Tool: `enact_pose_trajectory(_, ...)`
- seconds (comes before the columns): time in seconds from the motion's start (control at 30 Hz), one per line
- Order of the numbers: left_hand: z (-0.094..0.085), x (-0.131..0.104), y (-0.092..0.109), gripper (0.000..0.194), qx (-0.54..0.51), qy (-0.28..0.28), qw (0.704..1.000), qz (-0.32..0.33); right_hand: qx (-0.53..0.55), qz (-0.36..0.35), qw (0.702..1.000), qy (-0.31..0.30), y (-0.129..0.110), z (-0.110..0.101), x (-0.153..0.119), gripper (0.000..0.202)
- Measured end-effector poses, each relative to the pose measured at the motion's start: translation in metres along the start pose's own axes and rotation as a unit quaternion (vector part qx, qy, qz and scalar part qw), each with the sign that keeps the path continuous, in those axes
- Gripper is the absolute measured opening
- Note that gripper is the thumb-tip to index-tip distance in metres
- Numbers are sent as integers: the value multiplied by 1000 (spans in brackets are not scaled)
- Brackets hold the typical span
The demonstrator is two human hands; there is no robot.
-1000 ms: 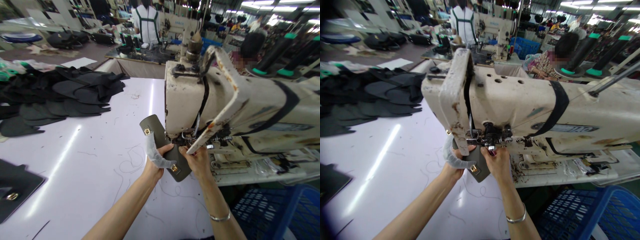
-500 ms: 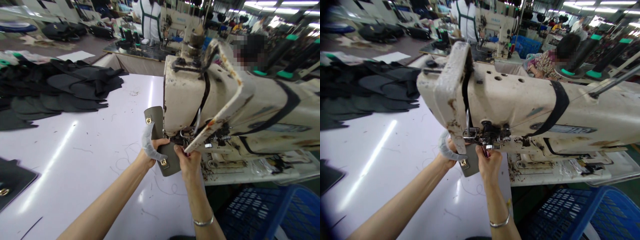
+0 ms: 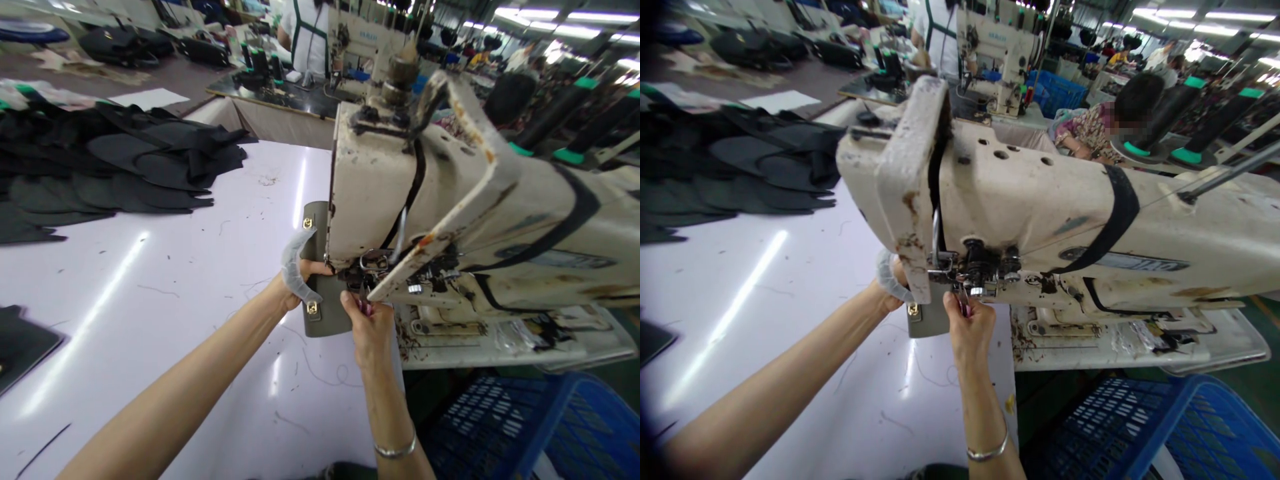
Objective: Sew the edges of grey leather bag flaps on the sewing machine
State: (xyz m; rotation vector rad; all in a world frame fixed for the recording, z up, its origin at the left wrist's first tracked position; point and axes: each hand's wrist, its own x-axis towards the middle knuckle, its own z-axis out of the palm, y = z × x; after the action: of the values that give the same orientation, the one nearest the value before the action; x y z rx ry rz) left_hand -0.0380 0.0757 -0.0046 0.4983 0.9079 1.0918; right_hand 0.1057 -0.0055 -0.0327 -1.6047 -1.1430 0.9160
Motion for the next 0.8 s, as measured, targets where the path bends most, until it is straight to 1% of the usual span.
enact_pose_trajectory(0.13,-2,10,4,36,-3,-3,1000,-11,61,16,998,26,-5,8,4,33)
enact_pose_trajectory(0.23,0,14,9,38,-15,-7,1000,-15,99,26,994,31,-8,11,4,33)
enact_pose_trajectory(0.3,1,15,12,36,-20,-16,1000,-7,104,44,993,27,-9,9,-2,36)
enact_pose_trajectory(0.4,3,13,15,31,-33,-12,999,26,98,72,993,11,-8,4,-21,41)
enact_pose_trajectory(0.5,0,12,14,31,6,-17,999,39,135,86,987,1,-9,1,-43,31)
enact_pose_trajectory(0.57,-3,12,13,32,37,-13,999,31,165,103,981,5,-9,3,-51,29)
enact_pose_trajectory(0.63,-5,13,12,29,50,0,998,26,179,118,977,18,-10,5,-55,28)
enact_pose_trajectory(0.73,-6,14,12,21,63,20,998,25,198,125,972,26,-12,7,-55,35)
enact_pose_trajectory(0.8,-7,17,12,21,70,24,997,17,212,134,968,20,-14,6,-54,33)
